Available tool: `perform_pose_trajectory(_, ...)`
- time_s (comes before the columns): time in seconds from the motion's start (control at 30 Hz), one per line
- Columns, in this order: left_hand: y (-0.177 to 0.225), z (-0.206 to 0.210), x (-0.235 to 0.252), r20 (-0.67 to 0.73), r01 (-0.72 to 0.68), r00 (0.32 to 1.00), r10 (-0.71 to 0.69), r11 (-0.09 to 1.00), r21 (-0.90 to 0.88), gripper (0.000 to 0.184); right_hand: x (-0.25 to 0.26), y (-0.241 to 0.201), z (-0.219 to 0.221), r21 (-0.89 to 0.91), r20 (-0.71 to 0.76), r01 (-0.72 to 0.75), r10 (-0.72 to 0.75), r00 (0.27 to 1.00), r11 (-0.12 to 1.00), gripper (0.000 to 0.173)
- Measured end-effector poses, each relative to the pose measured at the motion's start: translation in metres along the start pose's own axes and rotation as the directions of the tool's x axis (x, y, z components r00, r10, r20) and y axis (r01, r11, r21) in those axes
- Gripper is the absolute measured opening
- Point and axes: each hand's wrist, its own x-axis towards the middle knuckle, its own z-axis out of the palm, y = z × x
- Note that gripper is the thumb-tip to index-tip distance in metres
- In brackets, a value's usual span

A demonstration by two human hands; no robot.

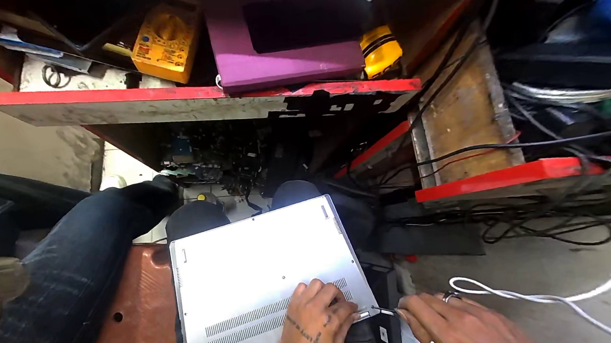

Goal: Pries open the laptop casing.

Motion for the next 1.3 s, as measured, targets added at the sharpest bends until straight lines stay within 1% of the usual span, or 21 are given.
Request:
perform_pose_trajectory(0.13, -0.001, 0.000, -0.001, -0.005, -0.011, 1.000, 0.011, 1.000, 0.002, 0.021, 0.003, -0.007, -0.004, 0.006, 0.015, 0.062, -0.062, 0.998, 0.998, 0.018)
perform_pose_trajectory(0.2, -0.001, 0.000, -0.001, -0.012, -0.016, 1.000, 0.016, 1.000, 0.004, 0.019, 0.003, -0.011, -0.005, 0.006, 0.030, 0.029, -0.029, 0.999, 1.000, 0.025)
perform_pose_trajectory(0.27, 0.000, -0.001, -0.001, -0.026, -0.023, 0.999, 0.023, 1.000, 0.003, 0.018, 0.003, -0.010, -0.004, -0.037, -0.006, 0.016, -0.016, 1.000, 0.999, 0.035)
perform_pose_trajectory(0.37, 0.000, -0.001, -0.001, -0.046, -0.014, 0.999, 0.014, 1.000, 0.004, 0.017, 0.005, -0.010, -0.006, -0.072, 0.004, 0.077, -0.077, 0.997, 0.994, 0.016)
perform_pose_trajectory(0.4, 0.000, -0.001, -0.001, -0.054, -0.010, 0.998, 0.010, 1.000, 0.007, 0.018, 0.005, -0.011, -0.007, -0.074, 0.019, 0.073, -0.071, 0.997, 0.995, 0.015)
perform_pose_trajectory(0.43, -0.001, -0.001, -0.001, -0.062, -0.009, 0.998, 0.009, 1.000, 0.013, 0.019, 0.005, -0.012, -0.008, -0.076, 0.019, 0.046, -0.045, 0.999, 0.996, 0.020)
perform_pose_trajectory(0.5, -0.001, -0.001, 0.000, -0.072, -0.010, 0.997, 0.011, 1.000, 0.024, 0.020, 0.006, -0.009, -0.007, -0.101, -0.031, -0.001, -0.002, 1.000, 0.995, 0.042)
perform_pose_trajectory(0.53, -0.001, -0.001, 0.000, -0.072, -0.006, 0.997, 0.007, 1.000, 0.022, 0.020, 0.007, -0.007, -0.005, -0.116, -0.067, 0.004, -0.012, 0.998, 0.993, 0.042)
perform_pose_trajectory(0.57, -0.001, 0.000, 0.000, -0.068, 0.002, 0.998, -0.001, 1.000, 0.014, 0.021, 0.007, -0.005, -0.003, -0.105, -0.086, 0.025, -0.035, 0.996, 0.994, 0.033)
perform_pose_trajectory(0.6, 0.000, 0.000, -0.001, -0.063, 0.013, 0.998, -0.013, 1.000, 0.009, 0.022, 0.007, -0.005, -0.004, -0.058, -0.065, 0.047, -0.051, 0.997, 0.997, 0.026)
perform_pose_trajectory(0.63, 0.001, 0.000, -0.001, -0.059, 0.022, 0.998, -0.021, 1.000, 0.012, 0.023, 0.006, -0.005, -0.006, 0.002, -0.012, 0.055, -0.055, 0.998, 0.998, 0.024)
perform_pose_trajectory(0.7, 0.003, -0.002, 0.000, -0.039, 0.037, 0.999, -0.036, 0.999, 0.026, 0.024, 0.006, -0.005, -0.009, 0.042, 0.062, 0.009, -0.012, 0.998, 0.999, 0.029)
perform_pose_trajectory(0.77, 0.004, -0.002, 0.001, -0.028, 0.042, 0.999, -0.041, 0.999, 0.033, 0.023, 0.005, -0.003, -0.009, -0.035, 0.025, 0.004, -0.004, 1.000, 0.999, 0.038)
perform_pose_trajectory(0.8, 0.004, -0.002, 0.001, -0.026, 0.040, 0.999, -0.040, 0.999, 0.029, 0.022, 0.005, -0.003, -0.008, -0.060, 0.014, 0.032, -0.031, 0.999, 0.998, 0.034)
perform_pose_trajectory(0.87, 0.005, -0.002, 0.001, -0.020, 0.034, 0.999, -0.034, 0.999, 0.011, 0.019, 0.004, -0.003, -0.011, -0.001, 0.079, 0.069, -0.069, 0.994, 0.998, 0.021)
perform_pose_trajectory(0.93, 0.005, -0.003, 0.001, -0.014, 0.031, 0.999, -0.031, 1.000, -0.004, 0.018, 0.004, -0.004, -0.013, 0.019, 0.109, 0.036, -0.038, 0.993, 0.999, 0.026)
perform_pose_trajectory(0.97, 0.005, -0.003, 0.001, -0.015, 0.032, 0.999, -0.032, 0.999, -0.004, 0.017, 0.005, -0.004, -0.013, 0.001, 0.088, 0.020, -0.020, 0.996, 1.000, 0.033)
perform_pose_trajectory(1.0, 0.005, -0.003, 0.001, -0.017, 0.034, 0.999, -0.034, 0.999, -0.006, 0.017, 0.005, -0.003, -0.012, -0.024, 0.069, 0.024, -0.022, 0.997, 0.999, 0.034)
perform_pose_trajectory(1.07, 0.006, -0.002, 0.001, -0.020, 0.040, 0.999, -0.040, 0.999, 0.002, 0.016, 0.005, -0.002, -0.013, -0.024, 0.087, 0.047, -0.045, 0.995, 0.999, 0.026)
perform_pose_trajectory(1.2, 0.005, -0.003, 0.001, -0.002, 0.043, 0.999, -0.043, 0.999, 0.010, 0.018, 0.006, 0.001, -0.014, -0.001, 0.111, 0.030, -0.030, 0.993, 1.000, 0.030)
perform_pose_trajectory(1.3, 0.005, -0.002, 0.002, 0.006, 0.041, 0.999, -0.041, 0.999, 0.009, 0.018, 0.008, 0.003, -0.018, 0.014, 0.163, 0.073, -0.075, 0.984, 0.997, 0.017)
